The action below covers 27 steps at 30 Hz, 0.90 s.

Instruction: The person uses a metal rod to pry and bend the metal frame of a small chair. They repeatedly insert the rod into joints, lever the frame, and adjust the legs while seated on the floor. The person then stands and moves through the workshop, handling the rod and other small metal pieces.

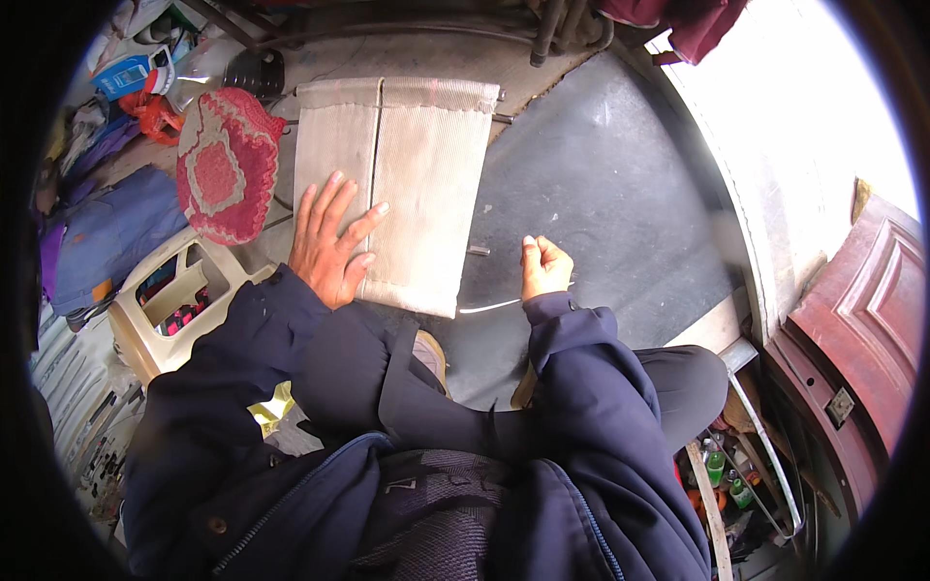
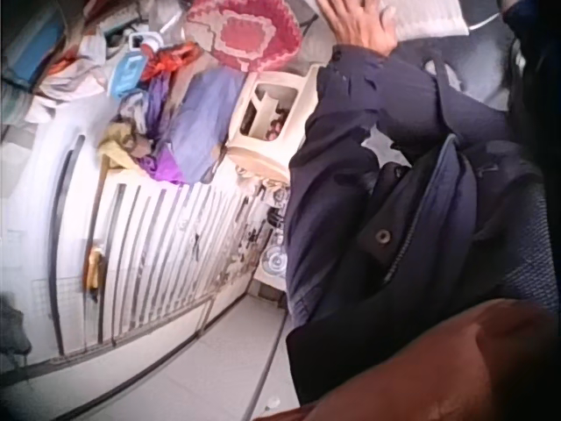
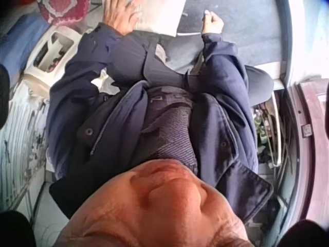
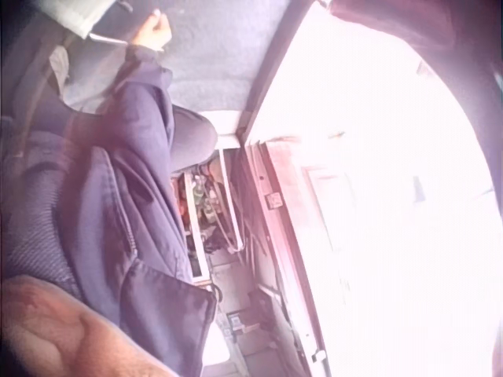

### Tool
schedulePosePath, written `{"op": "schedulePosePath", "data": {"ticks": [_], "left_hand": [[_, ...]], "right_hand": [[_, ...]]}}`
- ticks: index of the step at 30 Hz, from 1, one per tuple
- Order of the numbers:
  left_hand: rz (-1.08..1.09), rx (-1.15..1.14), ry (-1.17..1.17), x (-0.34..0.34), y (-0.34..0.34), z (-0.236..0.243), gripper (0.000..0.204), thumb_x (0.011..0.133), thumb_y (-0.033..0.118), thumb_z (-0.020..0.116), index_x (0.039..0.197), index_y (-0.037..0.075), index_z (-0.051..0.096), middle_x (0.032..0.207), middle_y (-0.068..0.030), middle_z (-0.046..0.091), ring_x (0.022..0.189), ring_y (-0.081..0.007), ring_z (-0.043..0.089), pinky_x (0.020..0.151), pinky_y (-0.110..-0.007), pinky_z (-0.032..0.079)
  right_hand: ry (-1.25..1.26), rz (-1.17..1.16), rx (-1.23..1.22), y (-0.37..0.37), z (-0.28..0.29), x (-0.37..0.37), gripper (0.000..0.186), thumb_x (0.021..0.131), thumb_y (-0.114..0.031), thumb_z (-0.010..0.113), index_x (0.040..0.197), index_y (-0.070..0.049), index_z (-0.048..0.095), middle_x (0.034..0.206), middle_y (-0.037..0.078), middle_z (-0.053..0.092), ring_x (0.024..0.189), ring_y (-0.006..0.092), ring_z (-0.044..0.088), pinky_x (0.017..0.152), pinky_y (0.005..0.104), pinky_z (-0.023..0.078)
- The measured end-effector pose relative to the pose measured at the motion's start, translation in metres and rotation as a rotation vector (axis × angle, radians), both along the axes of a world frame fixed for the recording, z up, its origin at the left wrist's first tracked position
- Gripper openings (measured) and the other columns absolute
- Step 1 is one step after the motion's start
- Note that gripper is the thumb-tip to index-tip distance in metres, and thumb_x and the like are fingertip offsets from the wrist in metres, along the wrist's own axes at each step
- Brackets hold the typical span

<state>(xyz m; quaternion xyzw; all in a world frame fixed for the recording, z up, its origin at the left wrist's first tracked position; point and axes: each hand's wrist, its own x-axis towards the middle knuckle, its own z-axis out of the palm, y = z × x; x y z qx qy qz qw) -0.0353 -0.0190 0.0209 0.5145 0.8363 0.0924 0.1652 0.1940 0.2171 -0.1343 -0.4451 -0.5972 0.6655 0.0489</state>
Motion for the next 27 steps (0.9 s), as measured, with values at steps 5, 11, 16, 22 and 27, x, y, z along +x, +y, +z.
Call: {"op": "schedulePosePath", "data": {"ticks": [5,11,16,22,27], "left_hand": [[-0.012,0.029,0.027,0.004,-0.005,-0.004,0.067,0.084,0.017,0.065,0.149,0.018,0.048,0.154,-0.0244,0.035,0.148,-0.0449,0.027,0.12,-0.062,0.018],[-0.021,0.059,0.042,0.005,-0.003,-0.004,0.067,0.085,0.018,0.063,0.15,0.017,0.048,0.154,-0.0247,0.036,0.148,-0.0452,0.027,0.12,-0.062,0.017],[-0.023,0.036,0.029,0.004,-0.003,-0.002,0.068,0.084,0.018,0.064,0.149,0.017,0.048,0.154,-0.0246,0.035,0.148,-0.0451,0.026,0.12,-0.062,0.017],[-0.022,0.001,0.0,0.0,-0.003,-0.002,0.07,0.082,0.018,0.067,0.149,0.017,0.047,0.154,-0.0241,0.034,0.149,-0.0449,0.025,0.12,-0.062,0.016],[-0.013,-0.027,-0.04,-0.002,-0.005,-0.009,0.072,0.081,0.017,0.07,0.149,0.018,0.047,0.155,-0.0234,0.033,0.149,-0.0445,0.024,0.12,-0.063,0.015]], "right_hand": [[0.07,-0.021,0.033,-0.002,-0.003,0.004,0.038,0.101,-0.019,0.06,0.067,-0.005,0.051,0.062,-0.005,0.046,0.059,0.0045,0.037,0.053,0.0261,0.031],[0.027,0.025,0.009,0.001,0.001,0.006,0.033,0.1,-0.022,0.062,0.072,-0.005,0.057,0.067,-0.003,0.055,0.063,0.0059,0.045,0.061,0.0252,0.036],[0.028,0.012,0.026,-0.002,0.008,0.0,0.038,0.101,-0.018,0.061,0.067,-0.004,0.051,0.062,-0.005,0.047,0.059,0.0048,0.038,0.053,0.0264,0.033],[-0.047,0.008,-0.003,-0.004,0.005,-0.001,0.036,0.101,-0.015,0.061,0.068,-0.006,0.049,0.063,-0.006,0.046,0.059,0.0038,0.037,0.053,0.0252,0.032],[0.007,-0.024,-0.022,-0.007,-0.008,0.0,0.038,0.101,-0.015,0.061,0.067,-0.007,0.045,0.063,-0.007,0.043,0.06,0.0032,0.034,0.053,0.0257,0.029]]}}
